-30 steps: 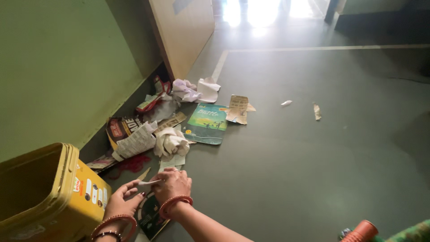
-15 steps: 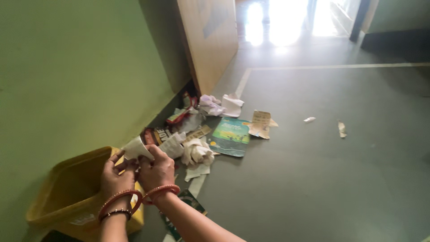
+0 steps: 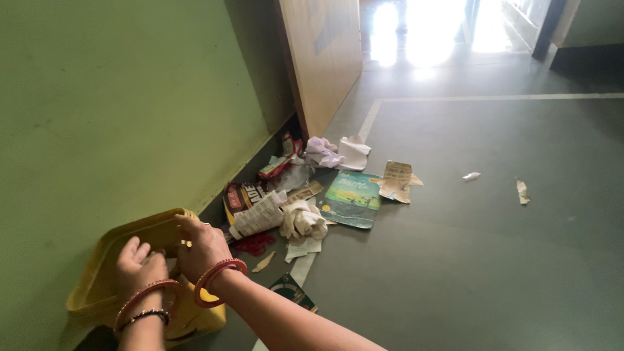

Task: The person picks up various pieces of trash, including paper, plastic wrappers, and a book, from the floor and places them into a yellow bucket.

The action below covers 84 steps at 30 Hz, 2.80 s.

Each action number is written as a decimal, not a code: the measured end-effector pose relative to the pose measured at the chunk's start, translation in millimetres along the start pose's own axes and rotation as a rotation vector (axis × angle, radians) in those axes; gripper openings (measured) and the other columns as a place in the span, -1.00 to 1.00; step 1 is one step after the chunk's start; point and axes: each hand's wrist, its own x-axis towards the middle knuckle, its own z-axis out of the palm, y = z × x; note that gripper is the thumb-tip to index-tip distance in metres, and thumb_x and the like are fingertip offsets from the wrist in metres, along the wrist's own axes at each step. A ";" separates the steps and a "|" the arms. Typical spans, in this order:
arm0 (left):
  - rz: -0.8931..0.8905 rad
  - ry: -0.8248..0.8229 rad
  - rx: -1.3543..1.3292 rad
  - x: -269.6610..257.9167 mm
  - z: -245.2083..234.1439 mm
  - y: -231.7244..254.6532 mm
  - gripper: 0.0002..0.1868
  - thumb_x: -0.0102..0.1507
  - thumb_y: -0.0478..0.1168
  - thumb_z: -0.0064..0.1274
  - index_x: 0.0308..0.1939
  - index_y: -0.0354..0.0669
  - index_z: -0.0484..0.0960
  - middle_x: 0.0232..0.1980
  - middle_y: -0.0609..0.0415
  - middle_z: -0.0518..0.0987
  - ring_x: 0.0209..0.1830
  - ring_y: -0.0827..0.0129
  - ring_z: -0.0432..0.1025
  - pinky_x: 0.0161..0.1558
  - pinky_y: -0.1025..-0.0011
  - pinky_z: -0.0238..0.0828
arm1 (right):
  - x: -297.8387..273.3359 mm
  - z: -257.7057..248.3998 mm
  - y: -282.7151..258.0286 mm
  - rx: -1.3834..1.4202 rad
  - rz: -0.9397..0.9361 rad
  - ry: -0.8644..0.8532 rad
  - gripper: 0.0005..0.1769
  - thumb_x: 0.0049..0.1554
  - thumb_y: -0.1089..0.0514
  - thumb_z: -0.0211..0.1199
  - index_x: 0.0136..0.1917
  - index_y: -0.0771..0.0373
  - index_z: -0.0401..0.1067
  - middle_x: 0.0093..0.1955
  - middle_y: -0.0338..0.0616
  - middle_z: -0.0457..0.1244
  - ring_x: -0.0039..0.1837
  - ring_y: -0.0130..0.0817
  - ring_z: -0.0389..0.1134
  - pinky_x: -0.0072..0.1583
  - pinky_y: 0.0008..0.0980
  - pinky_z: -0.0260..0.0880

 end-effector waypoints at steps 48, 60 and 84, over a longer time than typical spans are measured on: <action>-0.504 -0.335 0.296 -150.0 106.4 -161.8 -0.05 -0.01 -0.29 0.41 0.45 -0.27 0.36 0.24 -0.27 0.59 0.13 0.05 0.54 0.16 0.16 0.49 | -135.1 -93.8 136.7 -0.882 0.434 -0.296 -0.33 -0.08 0.07 0.47 0.32 -0.02 0.44 0.46 0.11 0.10 0.40 0.17 0.10 0.28 0.00 0.20; -0.575 -0.135 0.323 -163.6 94.5 -163.5 -0.08 -0.03 -0.29 0.48 0.38 -0.22 0.40 0.17 -0.27 0.55 0.04 0.02 0.48 0.04 0.12 0.43 | -138.1 -95.4 125.7 -0.815 0.502 -0.194 -0.16 -0.07 0.22 0.38 0.48 0.09 0.25 0.47 0.15 0.06 0.37 0.18 0.11 0.32 -0.01 0.18; -0.029 -0.105 0.453 -97.1 84.9 4.1 -0.66 0.20 -0.09 0.25 -0.09 -0.27 0.69 -0.24 -0.21 0.66 -0.19 -0.10 0.56 -0.07 0.05 0.45 | -40.9 -96.6 24.1 0.043 0.295 0.405 -0.80 0.10 0.24 0.23 0.01 0.14 0.55 -0.10 0.02 0.44 -0.03 -0.09 0.52 0.06 -0.22 0.49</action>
